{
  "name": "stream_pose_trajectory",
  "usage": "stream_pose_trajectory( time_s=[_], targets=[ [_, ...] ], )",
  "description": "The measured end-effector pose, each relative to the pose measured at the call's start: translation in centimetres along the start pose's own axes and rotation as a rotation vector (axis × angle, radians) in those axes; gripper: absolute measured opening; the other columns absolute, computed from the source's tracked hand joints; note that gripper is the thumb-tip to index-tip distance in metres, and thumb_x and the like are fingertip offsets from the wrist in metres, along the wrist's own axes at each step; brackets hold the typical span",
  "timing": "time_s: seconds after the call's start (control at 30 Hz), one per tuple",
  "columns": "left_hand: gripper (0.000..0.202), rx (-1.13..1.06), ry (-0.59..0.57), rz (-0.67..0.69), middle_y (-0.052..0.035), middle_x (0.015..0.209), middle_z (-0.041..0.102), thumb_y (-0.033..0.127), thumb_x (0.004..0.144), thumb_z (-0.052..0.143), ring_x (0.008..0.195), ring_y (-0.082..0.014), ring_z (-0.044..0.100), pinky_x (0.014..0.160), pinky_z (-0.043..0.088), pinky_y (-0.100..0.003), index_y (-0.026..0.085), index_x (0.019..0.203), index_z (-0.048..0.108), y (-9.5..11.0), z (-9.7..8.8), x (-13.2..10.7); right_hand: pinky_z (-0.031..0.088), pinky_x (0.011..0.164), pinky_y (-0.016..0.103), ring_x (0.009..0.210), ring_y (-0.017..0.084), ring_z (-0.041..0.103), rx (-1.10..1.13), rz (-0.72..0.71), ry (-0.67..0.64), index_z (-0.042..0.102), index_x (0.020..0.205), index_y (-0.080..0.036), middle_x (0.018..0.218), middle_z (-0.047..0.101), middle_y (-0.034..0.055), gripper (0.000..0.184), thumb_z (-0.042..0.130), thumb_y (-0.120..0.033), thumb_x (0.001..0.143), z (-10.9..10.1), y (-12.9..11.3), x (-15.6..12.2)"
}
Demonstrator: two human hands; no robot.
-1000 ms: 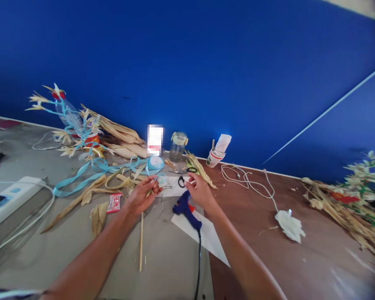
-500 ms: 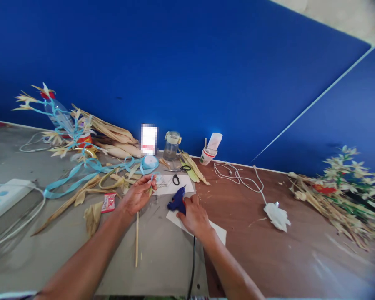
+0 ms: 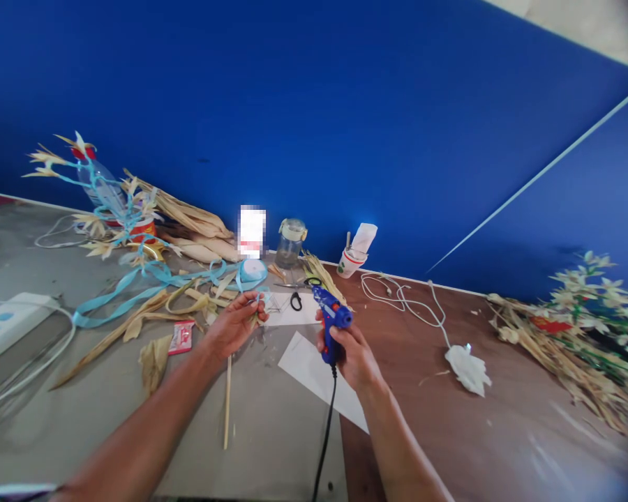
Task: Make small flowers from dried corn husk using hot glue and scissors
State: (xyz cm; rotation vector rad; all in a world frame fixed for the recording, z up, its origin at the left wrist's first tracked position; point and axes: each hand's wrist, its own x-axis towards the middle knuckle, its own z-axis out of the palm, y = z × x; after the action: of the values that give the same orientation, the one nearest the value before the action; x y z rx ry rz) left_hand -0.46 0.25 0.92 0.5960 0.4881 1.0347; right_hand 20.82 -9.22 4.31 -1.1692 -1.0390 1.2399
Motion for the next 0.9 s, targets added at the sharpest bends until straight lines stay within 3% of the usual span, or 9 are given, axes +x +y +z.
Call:
stream_pose_trajectory(
  time_s=[0.1,0.23,0.37,0.57,0.9],
  targets=[
    [0.017,0.052,0.018,-0.008,-0.0007,0.067,0.060,0.013,0.066,0.071,0.058,-0.0100,0.057,0.070,0.048,-0.029,0.013,0.082,0.066,-0.2,0.1,0.1,0.032,0.050,0.022,0.049,0.008,0.041,0.177,-0.002,-0.074,0.055,0.099,-0.018,0.057,0.046,-0.0051,0.035,0.064,-0.035,0.070,1.2,0.2,-0.3],
    [0.017,0.146,0.089,0.046,-0.0014,0.064,0.061,0.016,0.064,0.073,0.060,-0.0111,0.057,0.063,0.044,-0.024,0.012,0.079,0.067,-0.6,0.0,0.3,0.034,0.048,0.020,0.048,0.007,0.041,-0.009,0.030,-0.070,0.056,0.101,-0.017,0.061,0.048,-0.0051,0.038,0.069,-0.030,0.068,3.1,2.3,-0.4],
    [0.015,0.201,0.164,0.104,-0.0022,0.066,0.063,0.016,0.065,0.073,0.061,-0.0105,0.057,0.064,0.042,-0.022,0.013,0.078,0.067,-0.8,0.2,0.2,0.041,0.051,0.021,0.056,0.008,0.046,-0.218,-0.110,-0.063,0.054,0.097,-0.018,0.071,0.053,-0.0023,0.031,0.064,-0.020,0.068,4.2,3.3,-0.7],
    [0.017,0.204,0.205,0.113,-0.0020,0.067,0.065,0.014,0.061,0.075,0.062,-0.0108,0.056,0.067,0.041,-0.023,0.013,0.077,0.068,-1.1,0.6,0.2,0.048,0.064,0.025,0.074,0.015,0.053,-0.498,-0.368,-0.045,0.055,0.092,-0.018,0.086,0.054,0.0043,0.025,0.060,-0.015,0.067,4.7,2.4,-1.2],
    [0.019,0.246,0.194,0.123,-0.0017,0.073,0.066,0.016,0.062,0.075,0.067,-0.0111,0.057,0.068,0.042,-0.023,0.014,0.080,0.069,-1.5,0.6,0.1,0.048,0.075,0.029,0.083,0.017,0.054,-0.576,-0.404,-0.023,0.055,0.085,-0.017,0.092,0.051,0.0067,0.013,0.057,-0.021,0.072,5.1,2.8,-1.1]
  ],
)
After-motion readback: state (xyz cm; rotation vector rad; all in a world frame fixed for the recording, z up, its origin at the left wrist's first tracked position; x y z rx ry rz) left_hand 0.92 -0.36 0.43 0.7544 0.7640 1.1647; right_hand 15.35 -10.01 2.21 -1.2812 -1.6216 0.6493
